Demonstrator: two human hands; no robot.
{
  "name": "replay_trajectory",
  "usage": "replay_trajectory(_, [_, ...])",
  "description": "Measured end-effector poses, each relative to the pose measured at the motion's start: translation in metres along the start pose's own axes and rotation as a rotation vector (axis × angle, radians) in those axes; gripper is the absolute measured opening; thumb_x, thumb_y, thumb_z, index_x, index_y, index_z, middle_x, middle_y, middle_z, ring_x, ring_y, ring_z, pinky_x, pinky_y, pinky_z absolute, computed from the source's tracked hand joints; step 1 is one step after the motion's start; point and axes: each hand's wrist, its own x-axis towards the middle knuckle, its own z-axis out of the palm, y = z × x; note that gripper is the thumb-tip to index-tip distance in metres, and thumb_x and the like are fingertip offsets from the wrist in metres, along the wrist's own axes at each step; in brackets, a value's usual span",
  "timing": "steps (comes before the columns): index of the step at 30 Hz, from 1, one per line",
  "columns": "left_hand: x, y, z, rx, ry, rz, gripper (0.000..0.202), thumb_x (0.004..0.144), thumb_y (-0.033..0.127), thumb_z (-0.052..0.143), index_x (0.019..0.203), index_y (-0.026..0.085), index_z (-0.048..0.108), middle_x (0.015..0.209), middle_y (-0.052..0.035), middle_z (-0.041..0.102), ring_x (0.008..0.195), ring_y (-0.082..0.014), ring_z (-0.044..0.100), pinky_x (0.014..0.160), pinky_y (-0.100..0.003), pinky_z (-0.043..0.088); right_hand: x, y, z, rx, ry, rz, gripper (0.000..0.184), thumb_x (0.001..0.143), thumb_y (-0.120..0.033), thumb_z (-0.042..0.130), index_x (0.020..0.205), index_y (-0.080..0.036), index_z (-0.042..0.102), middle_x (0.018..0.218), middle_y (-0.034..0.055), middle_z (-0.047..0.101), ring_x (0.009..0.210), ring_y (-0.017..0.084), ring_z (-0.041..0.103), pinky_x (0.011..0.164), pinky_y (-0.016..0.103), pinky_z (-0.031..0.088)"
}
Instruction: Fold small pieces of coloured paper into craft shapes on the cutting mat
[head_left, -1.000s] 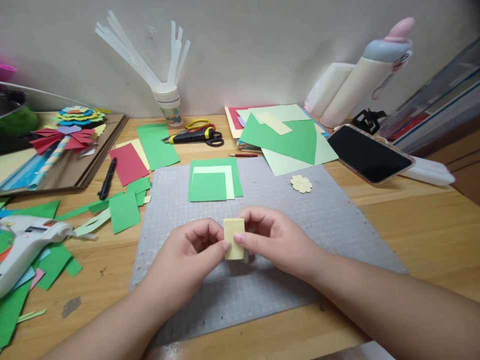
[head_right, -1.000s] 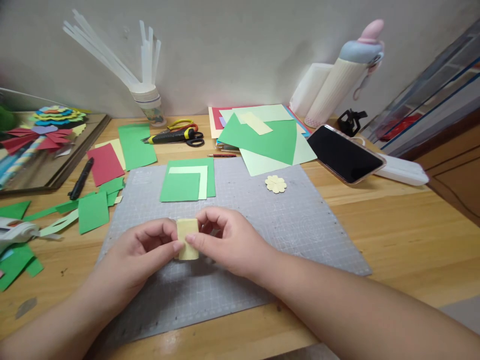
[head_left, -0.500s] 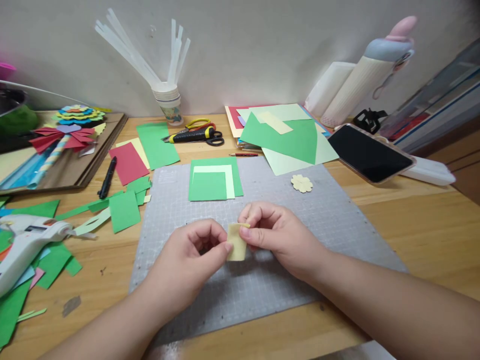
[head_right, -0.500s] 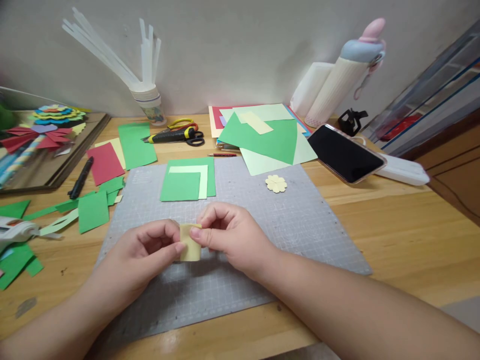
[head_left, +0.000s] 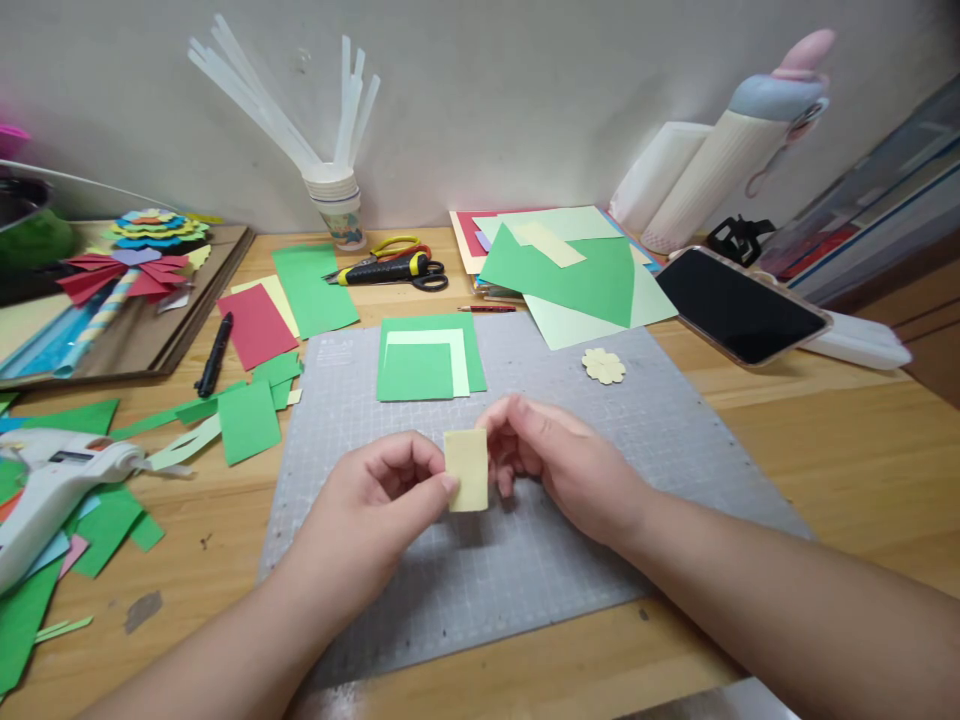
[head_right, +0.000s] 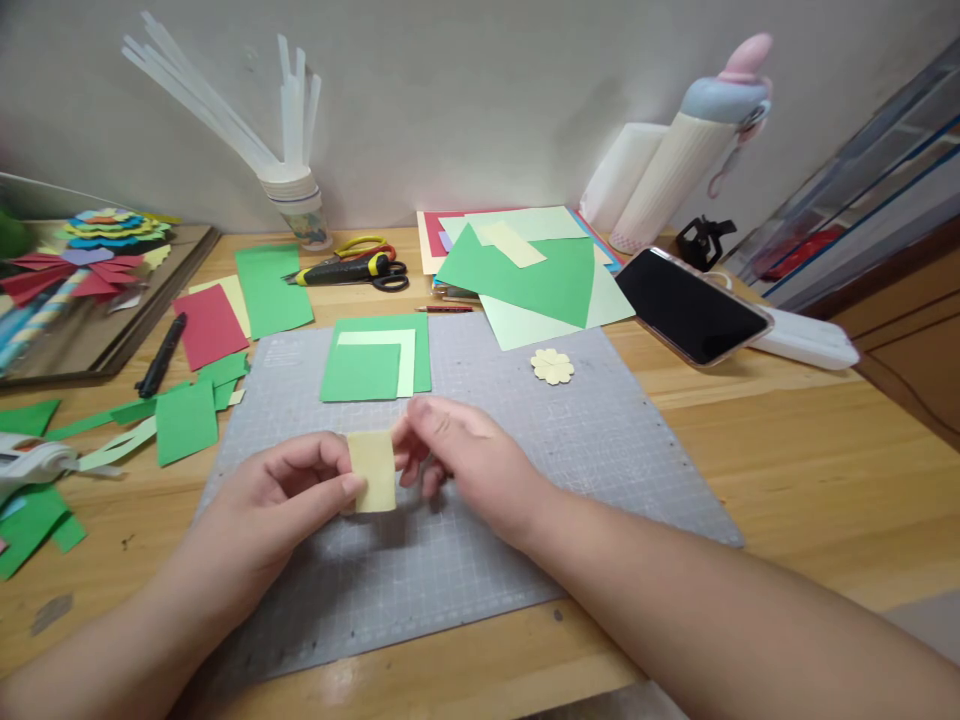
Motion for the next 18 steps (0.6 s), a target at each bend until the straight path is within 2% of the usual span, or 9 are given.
replay_trajectory(4, [0.001,-0.001,0.0,0.005,0.027,0.015,0.018,0.072,0.026,0.065,0.062,0.018,0.053,0.057,0.0059,0.048,0.056,-0.0086,0.041,0.054,-0.019,0.033,-0.003,0.001,0.006,-0.14,-0.052,0.041,0.031,0.072,-0.043,0.072,0.072,-0.016,0.056,0.065,-0.0026,0.053,0.058,0.009,0.048,0.054,0.022,0.038])
replay_trajectory(12, [0.001,-0.006,-0.003,0.005,0.085,0.011,0.018,0.073,0.028,0.066,0.063,0.018,0.054,0.058,0.0064,0.047,0.058,-0.0088,0.041,0.055,-0.02,0.032,-0.005,0.001,0.004,-0.291,-0.091,0.092,0.036,0.081,-0.046,0.06,0.064,-0.018,0.046,0.054,-0.0045,0.047,0.052,0.009,0.043,0.05,0.023,0.033])
replay_trajectory(18, [0.004,-0.011,-0.006,-0.05,0.111,-0.005,0.016,0.074,0.026,0.066,0.065,0.019,0.055,0.057,0.0069,0.049,0.058,-0.0088,0.041,0.056,-0.02,0.032,-0.003,0.002,0.006,-0.217,-0.131,0.054,0.028,0.085,-0.04,0.055,0.072,-0.018,0.046,0.065,-0.0029,0.049,0.058,0.009,0.047,0.055,0.023,0.038])
